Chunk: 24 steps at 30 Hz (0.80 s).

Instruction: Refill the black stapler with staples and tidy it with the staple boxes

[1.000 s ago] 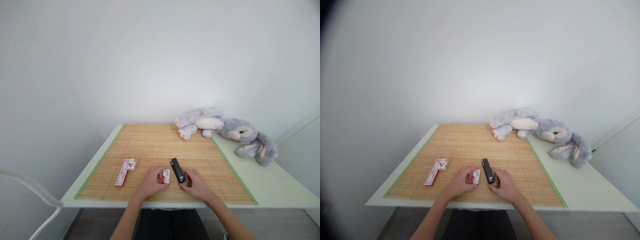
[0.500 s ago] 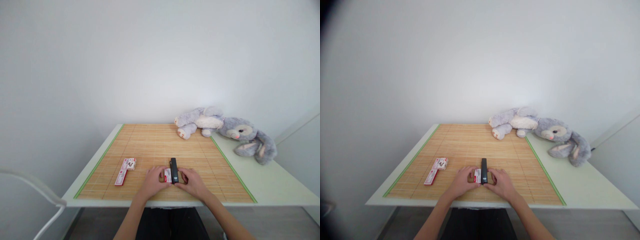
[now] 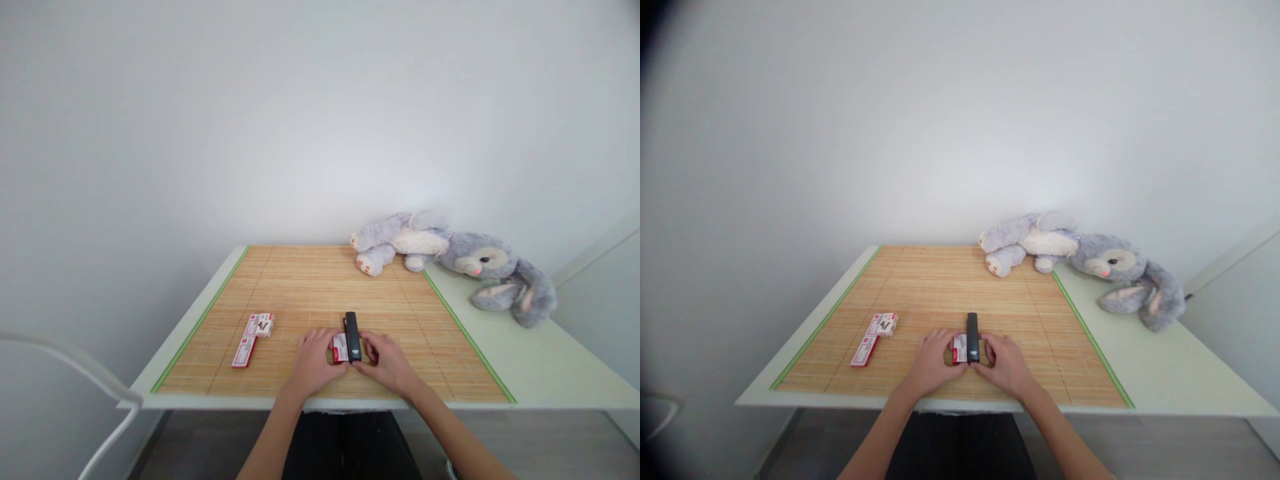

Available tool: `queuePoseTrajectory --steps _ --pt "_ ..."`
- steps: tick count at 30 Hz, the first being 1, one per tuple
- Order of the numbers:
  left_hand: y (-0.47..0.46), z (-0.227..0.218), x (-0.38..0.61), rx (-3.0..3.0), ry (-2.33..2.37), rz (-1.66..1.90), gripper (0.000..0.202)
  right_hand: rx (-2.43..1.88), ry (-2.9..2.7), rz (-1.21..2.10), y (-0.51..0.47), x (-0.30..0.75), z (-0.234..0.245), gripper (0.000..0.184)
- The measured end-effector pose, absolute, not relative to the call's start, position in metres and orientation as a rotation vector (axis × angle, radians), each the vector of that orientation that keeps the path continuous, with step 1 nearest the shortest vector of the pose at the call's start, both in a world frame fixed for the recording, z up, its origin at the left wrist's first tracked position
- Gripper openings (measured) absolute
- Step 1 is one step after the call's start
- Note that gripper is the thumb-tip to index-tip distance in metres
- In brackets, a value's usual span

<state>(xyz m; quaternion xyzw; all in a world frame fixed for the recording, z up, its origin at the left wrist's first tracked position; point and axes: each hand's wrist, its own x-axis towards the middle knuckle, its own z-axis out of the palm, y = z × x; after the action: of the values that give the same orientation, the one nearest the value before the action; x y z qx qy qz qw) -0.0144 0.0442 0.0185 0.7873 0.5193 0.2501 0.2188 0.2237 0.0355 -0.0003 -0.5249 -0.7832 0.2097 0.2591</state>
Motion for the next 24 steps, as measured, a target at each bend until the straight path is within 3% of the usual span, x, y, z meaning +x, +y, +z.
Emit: queuePoseTrajectory --steps 3,8,14,16,20,24 --pt "0.042 0.016 -0.012 2.183 1.438 0.715 0.063 -1.429 -2.125 0.571 0.036 0.224 -0.001 0.045" --pt "0.037 0.011 -0.027 2.069 1.399 0.847 0.099 -1.434 -2.123 0.551 0.035 0.225 -0.002 0.053" --pt "0.043 0.01 -0.108 1.939 1.948 1.088 0.049 -1.439 -2.122 0.557 0.034 0.226 -0.004 0.063" --pt "0.049 0.009 -0.141 1.85 2.183 1.096 0.051 -1.442 -2.123 0.556 0.034 0.227 -0.004 0.062" --pt "0.064 0.0 -0.186 1.815 2.351 0.898 0.072 -1.461 -2.123 0.548 0.034 0.227 -0.003 0.062" --pt "0.077 -0.007 -0.197 1.766 2.368 0.793 0.063 -1.463 -2.127 0.554 0.033 0.226 -0.002 0.061"
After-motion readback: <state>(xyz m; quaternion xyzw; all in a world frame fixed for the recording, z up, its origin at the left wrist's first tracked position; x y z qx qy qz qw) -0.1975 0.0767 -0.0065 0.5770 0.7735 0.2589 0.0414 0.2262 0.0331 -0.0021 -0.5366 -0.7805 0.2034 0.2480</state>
